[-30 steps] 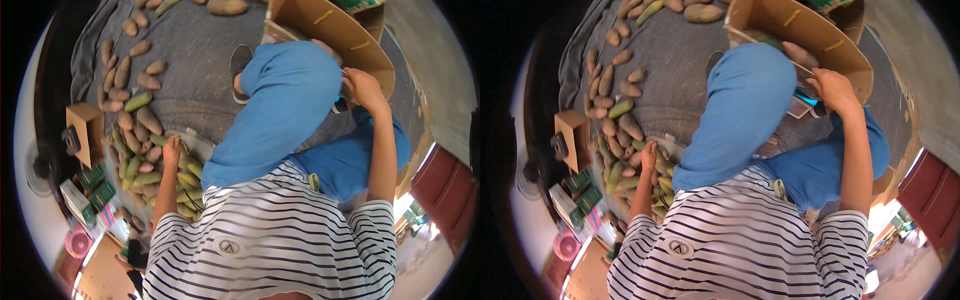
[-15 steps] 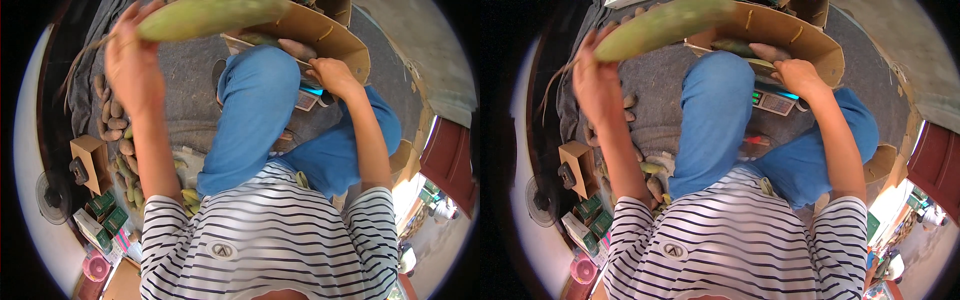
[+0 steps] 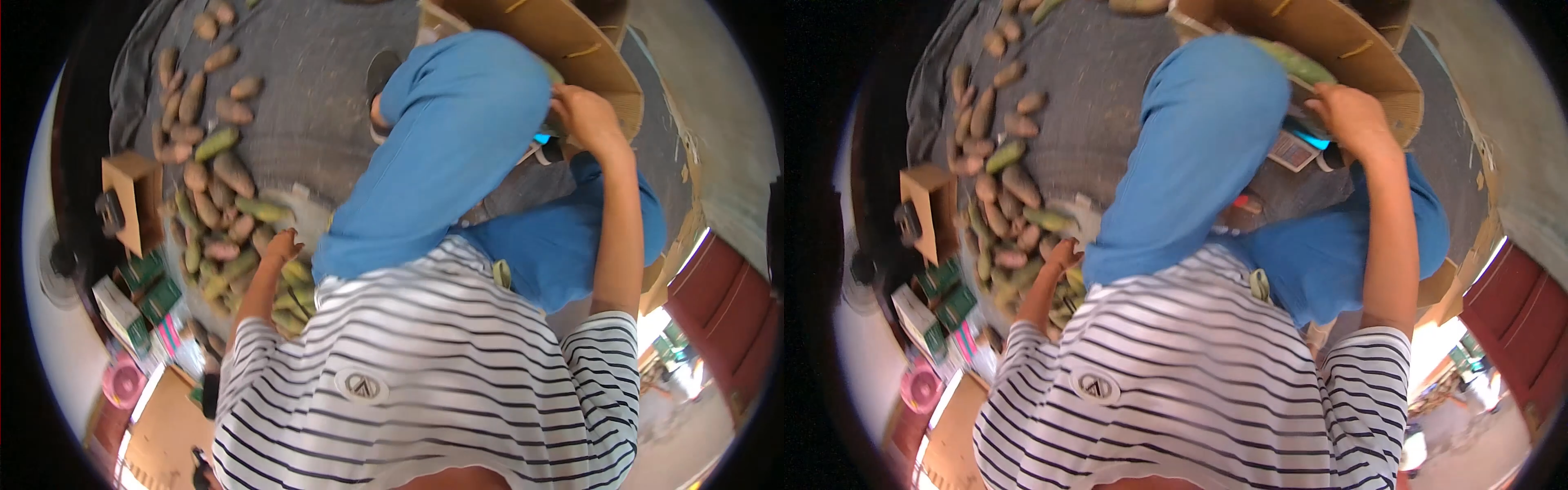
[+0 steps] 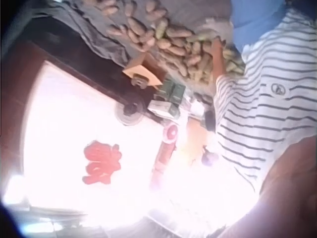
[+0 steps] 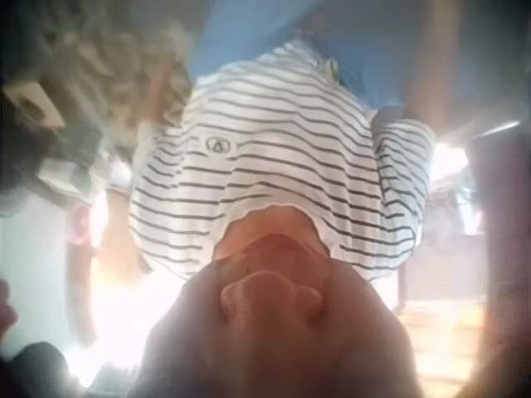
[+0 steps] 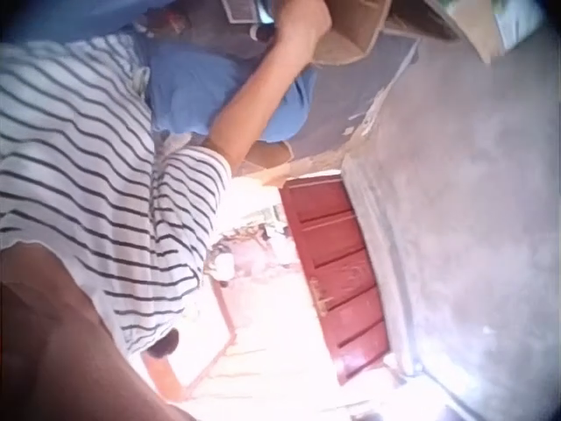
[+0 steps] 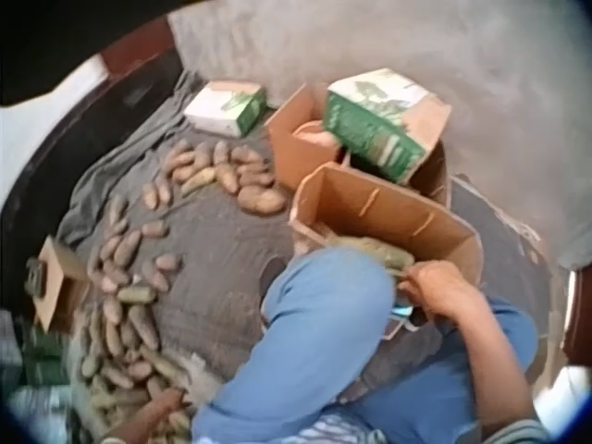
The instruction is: The person sorts produce from a pile on the floor into individual cardboard boxes by hand, then weighs each box on a digital scale.
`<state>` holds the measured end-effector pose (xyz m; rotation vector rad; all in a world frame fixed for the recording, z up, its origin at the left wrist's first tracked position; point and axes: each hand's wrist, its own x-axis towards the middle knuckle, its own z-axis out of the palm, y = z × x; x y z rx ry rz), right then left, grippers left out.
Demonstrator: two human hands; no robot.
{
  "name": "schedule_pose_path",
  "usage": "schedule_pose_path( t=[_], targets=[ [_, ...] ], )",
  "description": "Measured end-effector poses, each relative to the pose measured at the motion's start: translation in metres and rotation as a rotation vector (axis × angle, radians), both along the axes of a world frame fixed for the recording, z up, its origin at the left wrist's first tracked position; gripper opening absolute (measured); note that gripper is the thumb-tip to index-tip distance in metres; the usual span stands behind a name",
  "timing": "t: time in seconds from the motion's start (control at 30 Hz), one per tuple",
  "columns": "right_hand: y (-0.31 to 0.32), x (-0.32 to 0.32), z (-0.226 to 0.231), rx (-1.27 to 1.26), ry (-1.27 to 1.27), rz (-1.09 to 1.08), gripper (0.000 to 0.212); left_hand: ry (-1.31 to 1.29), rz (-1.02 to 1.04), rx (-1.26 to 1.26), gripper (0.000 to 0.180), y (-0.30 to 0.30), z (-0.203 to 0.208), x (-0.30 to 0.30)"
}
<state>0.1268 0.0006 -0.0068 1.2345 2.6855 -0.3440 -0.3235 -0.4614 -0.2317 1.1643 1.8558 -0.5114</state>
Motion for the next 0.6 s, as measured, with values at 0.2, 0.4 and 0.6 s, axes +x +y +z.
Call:
schedule_pose_path(
  t=[0.2,0.4,0.6],
  targets=[
    [0.000,-0.003,0.008,-0.047,-0.062,-0.034,0.025,0.029,0.040,-0.451,0.052,-0.119,0.038,0.044],
    [-0.001,-0.009,0.014,-0.075,-0.103,-0.064,0.031,0.257,-0.057,-0.329,0.056,-0.132,0.052,0.072],
    [0.003,0.001,0.006,-0.063,-0.038,-0.034,0.025,0.314,0.085,-0.498,0.046,-0.180,0.006,0.045]
  ],
)
